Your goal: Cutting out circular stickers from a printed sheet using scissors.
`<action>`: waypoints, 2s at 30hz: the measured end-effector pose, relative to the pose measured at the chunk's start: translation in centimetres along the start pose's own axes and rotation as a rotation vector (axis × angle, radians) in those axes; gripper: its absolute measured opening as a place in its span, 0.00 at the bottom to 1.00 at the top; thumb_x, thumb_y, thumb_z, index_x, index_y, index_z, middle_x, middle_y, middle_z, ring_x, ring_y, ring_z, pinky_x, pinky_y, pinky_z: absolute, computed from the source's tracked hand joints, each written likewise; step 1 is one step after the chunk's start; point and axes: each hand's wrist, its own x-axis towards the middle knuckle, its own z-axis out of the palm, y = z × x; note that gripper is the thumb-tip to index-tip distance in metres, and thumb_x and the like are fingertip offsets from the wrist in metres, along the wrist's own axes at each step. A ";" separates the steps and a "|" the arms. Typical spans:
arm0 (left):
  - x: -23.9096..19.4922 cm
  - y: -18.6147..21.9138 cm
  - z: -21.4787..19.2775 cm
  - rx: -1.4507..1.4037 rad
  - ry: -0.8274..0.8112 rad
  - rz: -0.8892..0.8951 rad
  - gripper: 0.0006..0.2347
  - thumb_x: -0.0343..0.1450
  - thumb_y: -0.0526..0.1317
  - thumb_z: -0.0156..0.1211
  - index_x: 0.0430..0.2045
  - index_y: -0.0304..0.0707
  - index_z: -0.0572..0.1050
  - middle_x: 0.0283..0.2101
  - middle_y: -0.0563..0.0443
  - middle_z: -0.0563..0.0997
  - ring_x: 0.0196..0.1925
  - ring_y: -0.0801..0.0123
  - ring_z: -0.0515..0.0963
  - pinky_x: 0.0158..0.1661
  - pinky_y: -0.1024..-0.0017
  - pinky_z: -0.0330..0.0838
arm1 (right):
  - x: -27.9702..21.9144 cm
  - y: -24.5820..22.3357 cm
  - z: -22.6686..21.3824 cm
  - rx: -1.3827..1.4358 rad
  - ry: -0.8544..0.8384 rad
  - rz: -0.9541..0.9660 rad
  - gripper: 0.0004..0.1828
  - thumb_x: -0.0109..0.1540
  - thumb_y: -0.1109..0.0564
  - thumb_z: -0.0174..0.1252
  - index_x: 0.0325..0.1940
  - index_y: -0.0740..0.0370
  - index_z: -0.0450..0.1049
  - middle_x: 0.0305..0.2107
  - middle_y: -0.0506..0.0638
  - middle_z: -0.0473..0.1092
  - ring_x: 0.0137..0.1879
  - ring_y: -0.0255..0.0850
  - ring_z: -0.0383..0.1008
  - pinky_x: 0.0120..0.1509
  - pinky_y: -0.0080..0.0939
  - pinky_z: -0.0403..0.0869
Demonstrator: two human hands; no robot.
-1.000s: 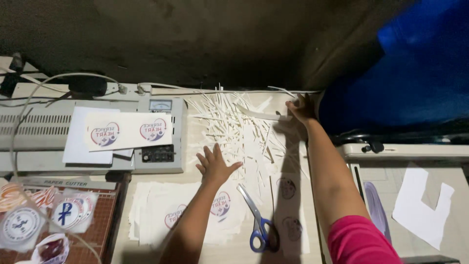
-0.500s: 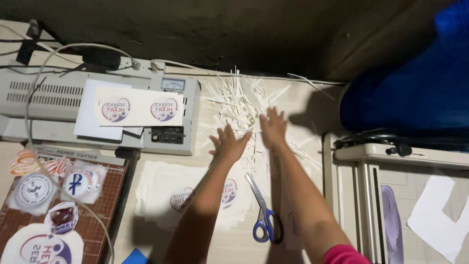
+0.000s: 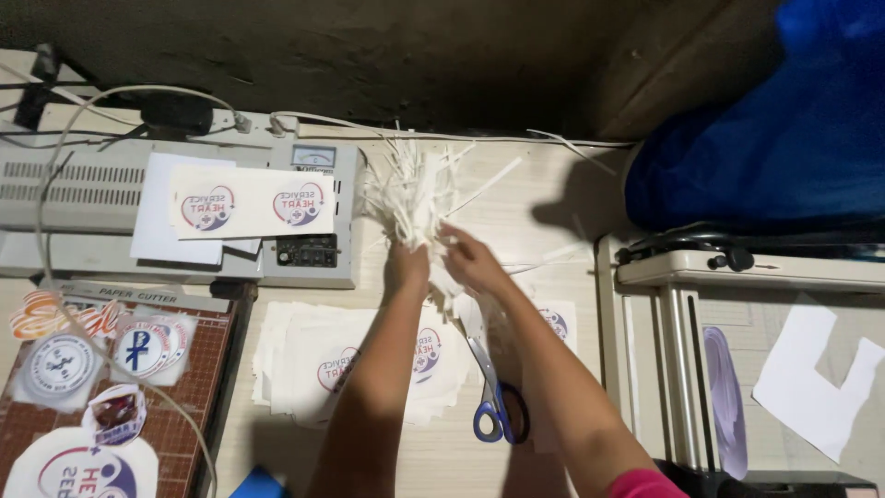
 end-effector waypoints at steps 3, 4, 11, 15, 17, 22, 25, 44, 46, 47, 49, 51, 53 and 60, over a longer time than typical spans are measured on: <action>4.4 -4.9 4.5 -0.296 0.108 0.055 0.17 0.67 0.33 0.61 0.52 0.33 0.75 0.49 0.39 0.83 0.49 0.57 0.82 0.50 0.66 0.74 | -4.8 -3.7 -5.1 -0.365 0.089 -0.072 0.42 0.60 0.48 0.62 0.75 0.56 0.56 0.73 0.59 0.54 0.76 0.53 0.54 0.74 0.53 0.62; 4.5 -4.6 4.6 -0.299 0.109 0.052 0.17 0.67 0.33 0.61 0.52 0.33 0.75 0.49 0.39 0.83 0.49 0.57 0.82 0.50 0.66 0.74 | -6.3 -4.8 -4.4 -0.368 0.086 -0.071 0.42 0.60 0.48 0.62 0.75 0.56 0.56 0.73 0.59 0.54 0.76 0.53 0.54 0.74 0.53 0.62; 5.7 -3.4 6.4 -0.631 0.156 0.015 0.20 0.67 0.24 0.50 0.54 0.34 0.73 0.49 0.43 0.81 0.48 0.61 0.81 0.48 0.69 0.73 | -9.8 -0.3 -0.9 -0.906 0.033 -0.051 0.69 0.43 0.36 0.76 0.77 0.61 0.46 0.75 0.64 0.40 0.79 0.64 0.37 0.77 0.66 0.47; 5.0 -3.2 6.3 -0.616 0.181 0.108 0.21 0.67 0.23 0.49 0.55 0.34 0.74 0.50 0.43 0.82 0.49 0.60 0.81 0.50 0.69 0.73 | -5.6 1.1 -0.1 -0.947 0.098 -0.159 0.58 0.51 0.41 0.75 0.74 0.64 0.50 0.71 0.63 0.49 0.77 0.64 0.47 0.78 0.61 0.50; 4.3 -3.6 6.3 -0.566 0.173 0.135 0.20 0.66 0.24 0.51 0.54 0.34 0.74 0.48 0.42 0.83 0.48 0.60 0.82 0.49 0.69 0.73 | -3.9 1.9 0.1 -0.803 0.138 -0.197 0.52 0.55 0.46 0.69 0.77 0.63 0.51 0.72 0.61 0.52 0.78 0.61 0.51 0.81 0.58 0.52; 2.6 -2.1 4.4 -0.282 0.110 0.218 0.16 0.66 0.28 0.58 0.49 0.33 0.78 0.43 0.39 0.84 0.44 0.56 0.83 0.46 0.65 0.75 | 3.9 16.8 -3.7 -0.786 -0.034 -0.406 0.30 0.64 0.55 0.65 0.68 0.51 0.62 0.65 0.47 0.65 0.71 0.43 0.65 0.79 0.41 0.58; 3.4 -1.9 3.4 -0.070 -0.110 0.157 0.12 0.69 0.35 0.60 0.46 0.35 0.79 0.40 0.38 0.83 0.41 0.54 0.83 0.43 0.61 0.75 | 3.2 4.9 -2.6 -0.755 -0.074 -0.559 0.53 0.49 0.51 0.79 0.71 0.63 0.57 0.65 0.69 0.56 0.72 0.63 0.55 0.75 0.53 0.55; -4.0 1.0 1.1 -0.078 -0.015 0.715 0.45 0.63 0.53 0.73 0.72 0.40 0.49 0.74 0.27 0.41 0.74 0.36 0.49 0.64 0.46 0.60 | 6.5 4.5 -2.7 0.577 0.285 0.069 0.13 0.65 0.62 0.55 0.54 0.66 0.75 0.44 0.55 0.75 0.46 0.42 0.78 0.48 0.43 0.77; -4.0 1.7 0.9 -0.083 -0.070 0.687 0.49 0.62 0.53 0.75 0.72 0.41 0.45 0.74 0.26 0.33 0.74 0.33 0.42 0.63 0.45 0.58 | 6.1 4.8 -2.2 0.597 0.246 0.086 0.15 0.64 0.63 0.53 0.54 0.65 0.74 0.47 0.55 0.76 0.49 0.43 0.79 0.52 0.43 0.79; -4.2 2.7 0.6 -0.141 -0.155 0.590 0.50 0.60 0.51 0.75 0.73 0.42 0.45 0.74 0.29 0.34 0.73 0.35 0.44 0.62 0.47 0.59 | 5.9 5.2 -1.7 0.527 0.199 0.165 0.15 0.66 0.61 0.52 0.55 0.66 0.74 0.48 0.57 0.76 0.52 0.45 0.78 0.55 0.44 0.79; -3.0 1.8 1.6 -0.196 -0.244 0.492 0.51 0.59 0.49 0.75 0.74 0.44 0.44 0.74 0.31 0.36 0.72 0.37 0.46 0.61 0.49 0.60 | 4.8 4.2 -0.6 0.457 0.155 0.245 0.15 0.67 0.59 0.50 0.56 0.67 0.73 0.49 0.59 0.76 0.54 0.46 0.78 0.58 0.44 0.78; 0.4 -1.3 4.4 -0.351 -0.310 0.369 0.43 0.60 0.52 0.72 0.70 0.42 0.57 0.70 0.36 0.61 0.68 0.52 0.66 0.60 0.60 0.67 | 3.8 1.4 0.2 0.342 -0.024 0.143 0.20 0.65 0.61 0.51 0.62 0.66 0.67 0.54 0.59 0.72 0.61 0.47 0.72 0.65 0.44 0.74; 0.3 -0.7 3.9 -0.400 -0.323 0.299 0.37 0.62 0.54 0.71 0.65 0.38 0.65 0.64 0.38 0.70 0.63 0.56 0.71 0.58 0.65 0.69 | 4.2 3.0 -0.4 0.141 -0.078 0.053 0.21 0.64 0.63 0.51 0.63 0.67 0.66 0.56 0.60 0.70 0.63 0.48 0.71 0.68 0.44 0.72; 0.0 2.7 4.8 -0.644 -0.261 0.063 0.23 0.66 0.50 0.69 0.47 0.27 0.81 0.44 0.40 0.84 0.41 0.64 0.81 0.40 0.70 0.74 | 2.3 1.8 -2.1 -0.264 -0.048 -0.154 0.36 0.65 0.58 0.56 0.74 0.68 0.52 0.63 0.65 0.65 0.70 0.53 0.66 0.71 0.46 0.66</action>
